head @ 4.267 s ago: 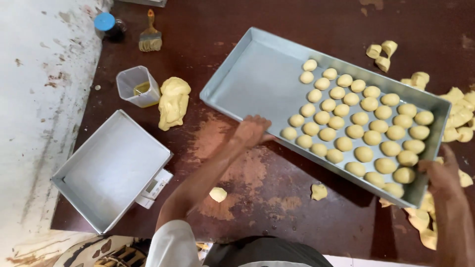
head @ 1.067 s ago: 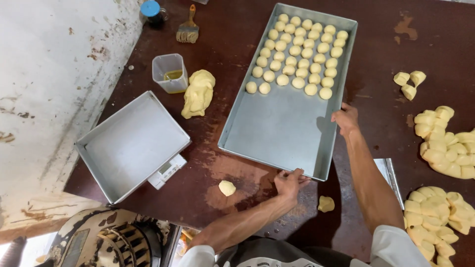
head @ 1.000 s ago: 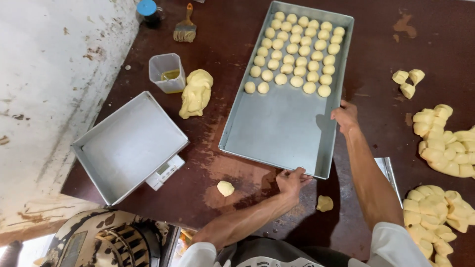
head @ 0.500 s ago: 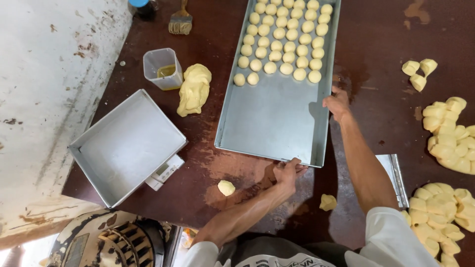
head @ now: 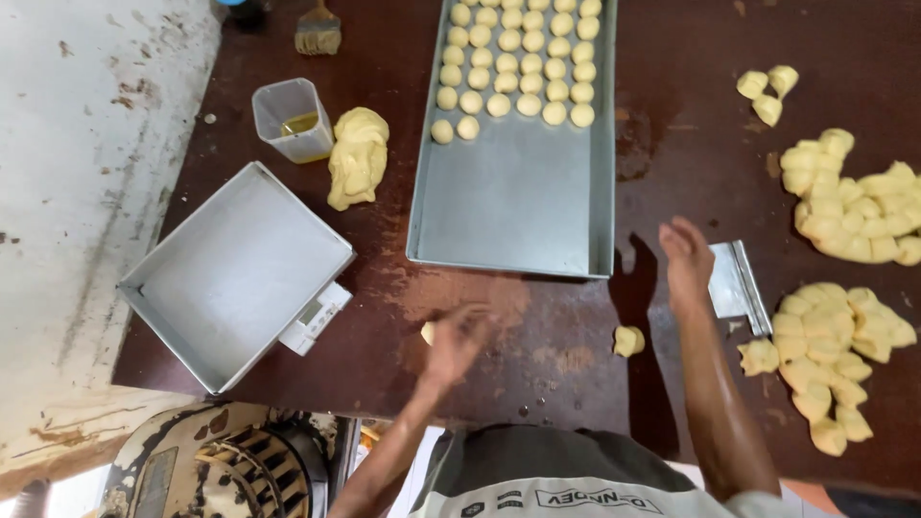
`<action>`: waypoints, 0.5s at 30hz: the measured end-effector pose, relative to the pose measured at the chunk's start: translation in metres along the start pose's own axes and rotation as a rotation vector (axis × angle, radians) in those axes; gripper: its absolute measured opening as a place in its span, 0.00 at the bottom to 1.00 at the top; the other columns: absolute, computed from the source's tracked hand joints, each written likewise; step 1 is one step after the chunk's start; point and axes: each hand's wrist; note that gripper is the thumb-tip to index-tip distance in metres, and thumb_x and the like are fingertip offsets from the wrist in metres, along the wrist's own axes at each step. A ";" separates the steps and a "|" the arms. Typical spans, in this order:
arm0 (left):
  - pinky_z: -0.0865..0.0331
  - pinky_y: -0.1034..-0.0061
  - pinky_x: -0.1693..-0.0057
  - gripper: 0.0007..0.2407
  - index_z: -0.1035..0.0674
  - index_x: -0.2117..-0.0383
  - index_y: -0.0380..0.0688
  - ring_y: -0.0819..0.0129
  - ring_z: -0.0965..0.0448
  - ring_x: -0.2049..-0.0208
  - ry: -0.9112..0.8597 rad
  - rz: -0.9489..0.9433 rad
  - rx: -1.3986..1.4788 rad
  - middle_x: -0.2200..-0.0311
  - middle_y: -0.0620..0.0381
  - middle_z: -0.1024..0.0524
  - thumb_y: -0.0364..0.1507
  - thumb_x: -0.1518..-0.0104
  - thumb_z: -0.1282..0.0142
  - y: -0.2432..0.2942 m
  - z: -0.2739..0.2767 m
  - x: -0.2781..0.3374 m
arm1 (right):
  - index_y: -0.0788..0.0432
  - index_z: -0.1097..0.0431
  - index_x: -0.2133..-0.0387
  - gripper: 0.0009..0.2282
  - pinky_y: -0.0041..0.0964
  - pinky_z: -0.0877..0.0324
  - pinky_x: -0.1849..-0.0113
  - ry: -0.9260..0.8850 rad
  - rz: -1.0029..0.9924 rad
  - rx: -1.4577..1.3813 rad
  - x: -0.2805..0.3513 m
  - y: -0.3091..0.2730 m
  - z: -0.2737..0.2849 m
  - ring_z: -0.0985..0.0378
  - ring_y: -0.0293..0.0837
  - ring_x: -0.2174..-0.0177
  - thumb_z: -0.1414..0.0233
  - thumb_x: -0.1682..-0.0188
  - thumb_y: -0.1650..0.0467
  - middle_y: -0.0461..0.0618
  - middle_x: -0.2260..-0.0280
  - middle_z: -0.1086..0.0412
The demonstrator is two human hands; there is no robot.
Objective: Shaping dough into small balls and placing them neatly onto a metal tray.
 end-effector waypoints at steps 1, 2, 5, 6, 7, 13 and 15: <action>0.20 0.59 0.57 0.13 0.14 0.61 0.57 0.54 0.14 0.62 0.183 -0.071 -0.315 0.66 0.54 0.14 0.46 0.44 0.38 -0.015 0.014 0.003 | 0.49 0.27 0.45 0.18 0.54 0.33 0.48 0.037 -0.025 0.185 0.021 0.015 0.019 0.29 0.59 0.45 0.39 0.49 0.67 0.54 0.50 0.27; 0.20 0.59 0.57 0.13 0.14 0.61 0.57 0.54 0.14 0.62 0.169 -0.076 -0.317 0.66 0.54 0.14 0.46 0.44 0.38 -0.027 0.019 0.007 | 0.49 0.27 0.45 0.18 0.54 0.33 0.48 0.050 -0.032 0.186 0.045 0.028 0.024 0.29 0.59 0.45 0.39 0.49 0.67 0.54 0.50 0.27; 0.24 0.54 0.50 0.18 0.14 0.58 0.57 0.53 0.26 0.47 0.257 -0.199 -0.643 0.55 0.56 0.21 0.48 0.50 0.34 -0.063 0.025 0.017 | 0.49 0.28 0.43 0.22 0.57 0.46 0.38 -0.112 -0.202 0.455 0.122 0.036 0.024 0.39 0.59 0.38 0.41 0.48 0.56 0.54 0.42 0.31; 0.26 0.54 0.49 0.21 0.16 0.54 0.56 0.53 0.28 0.45 0.265 -0.234 -0.640 0.53 0.56 0.23 0.46 0.53 0.32 -0.072 0.023 0.018 | 0.57 0.30 0.41 0.21 0.61 0.57 0.36 -0.189 -0.095 0.497 0.147 0.017 0.015 0.48 0.65 0.35 0.47 0.44 0.59 0.63 0.38 0.39; 0.28 0.54 0.49 0.24 0.18 0.50 0.55 0.54 0.30 0.44 0.274 -0.268 -0.636 0.51 0.56 0.25 0.44 0.55 0.30 -0.082 0.021 0.020 | 0.64 0.33 0.40 0.21 0.65 0.67 0.34 -0.267 0.012 0.538 0.172 -0.004 0.004 0.57 0.72 0.32 0.52 0.40 0.62 0.72 0.33 0.47; 0.41 0.46 0.39 0.29 0.28 0.38 0.54 0.47 0.38 0.39 0.325 -0.383 -0.616 0.42 0.49 0.35 0.41 0.48 0.35 -0.094 0.008 0.029 | 0.58 0.22 0.53 0.12 0.54 0.26 0.52 -0.094 0.291 0.627 0.224 0.002 0.011 0.25 0.64 0.49 0.46 0.49 0.78 0.60 0.49 0.25; 0.39 0.48 0.41 0.26 0.27 0.38 0.55 0.48 0.35 0.40 0.300 -0.408 -0.606 0.42 0.49 0.34 0.38 0.47 0.37 -0.098 0.010 0.028 | 0.55 0.21 0.54 0.13 0.53 0.27 0.55 -0.028 0.143 0.513 0.228 0.010 0.019 0.24 0.64 0.52 0.43 0.51 0.78 0.59 0.54 0.24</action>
Point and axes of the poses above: each hand's wrist, its own x-axis away from the middle knuckle, its own z-axis out of the back of the hand, y = z × x
